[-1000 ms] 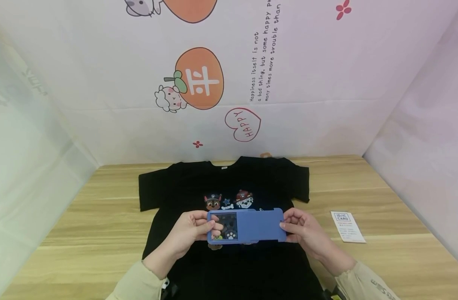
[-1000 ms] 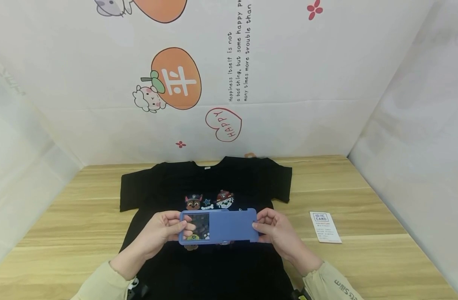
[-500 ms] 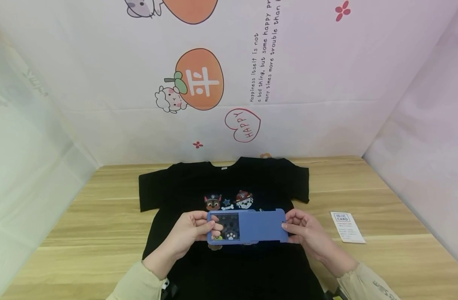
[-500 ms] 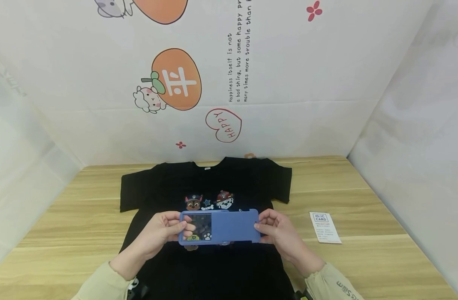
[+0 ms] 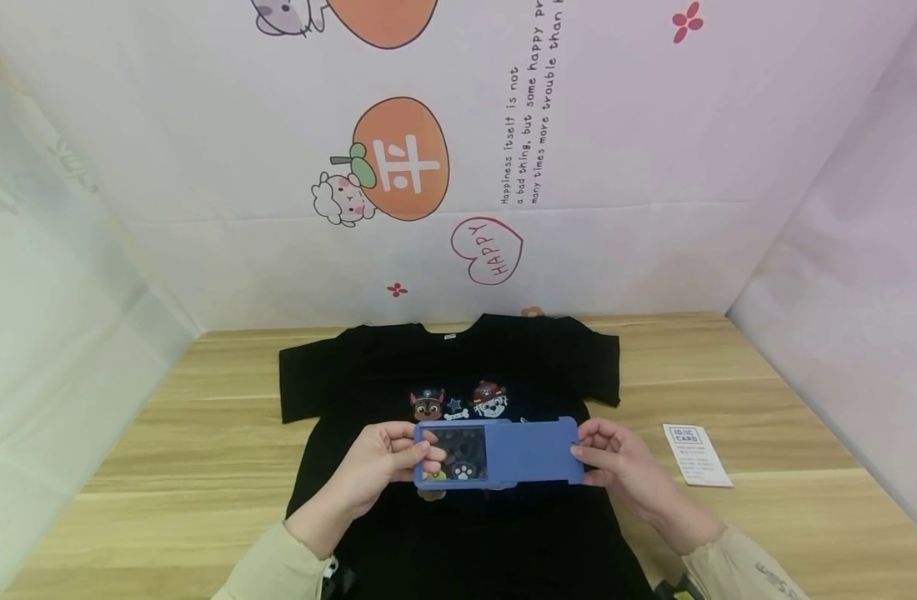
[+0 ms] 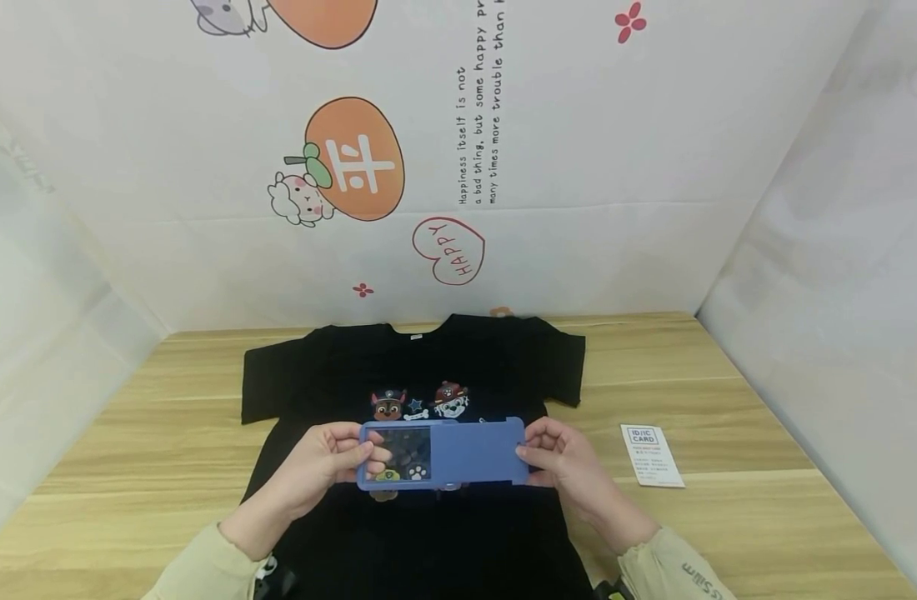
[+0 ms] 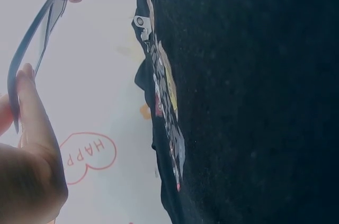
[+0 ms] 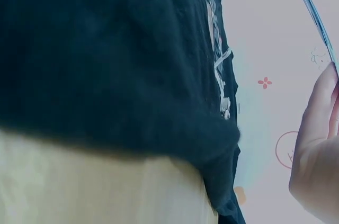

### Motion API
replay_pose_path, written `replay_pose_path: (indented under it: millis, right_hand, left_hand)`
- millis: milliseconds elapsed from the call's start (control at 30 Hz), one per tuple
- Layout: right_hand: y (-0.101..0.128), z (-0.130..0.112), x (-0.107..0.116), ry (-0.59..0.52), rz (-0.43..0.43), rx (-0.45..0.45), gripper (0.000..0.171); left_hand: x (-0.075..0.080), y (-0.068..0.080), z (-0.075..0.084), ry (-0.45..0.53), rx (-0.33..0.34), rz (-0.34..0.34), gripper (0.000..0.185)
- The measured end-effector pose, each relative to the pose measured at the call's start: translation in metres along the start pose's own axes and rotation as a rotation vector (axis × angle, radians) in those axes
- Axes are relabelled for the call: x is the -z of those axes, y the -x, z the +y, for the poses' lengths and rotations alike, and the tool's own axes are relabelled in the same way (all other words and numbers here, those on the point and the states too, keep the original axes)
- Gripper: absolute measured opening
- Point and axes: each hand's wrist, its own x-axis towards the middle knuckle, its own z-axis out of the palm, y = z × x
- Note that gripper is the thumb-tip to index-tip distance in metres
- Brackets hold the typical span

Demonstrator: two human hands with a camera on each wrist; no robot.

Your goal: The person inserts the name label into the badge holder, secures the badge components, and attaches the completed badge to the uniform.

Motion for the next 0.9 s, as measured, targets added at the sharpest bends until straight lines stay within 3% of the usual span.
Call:
replay_pose_path:
  millis: [900]
  right_hand:
    - [0.0, 0.001, 0.011, -0.071, -0.082, 0.07, 0.024]
  left_hand:
    - [0.005, 0.0, 0.0, -0.022, 0.005, 0.013, 0.04]
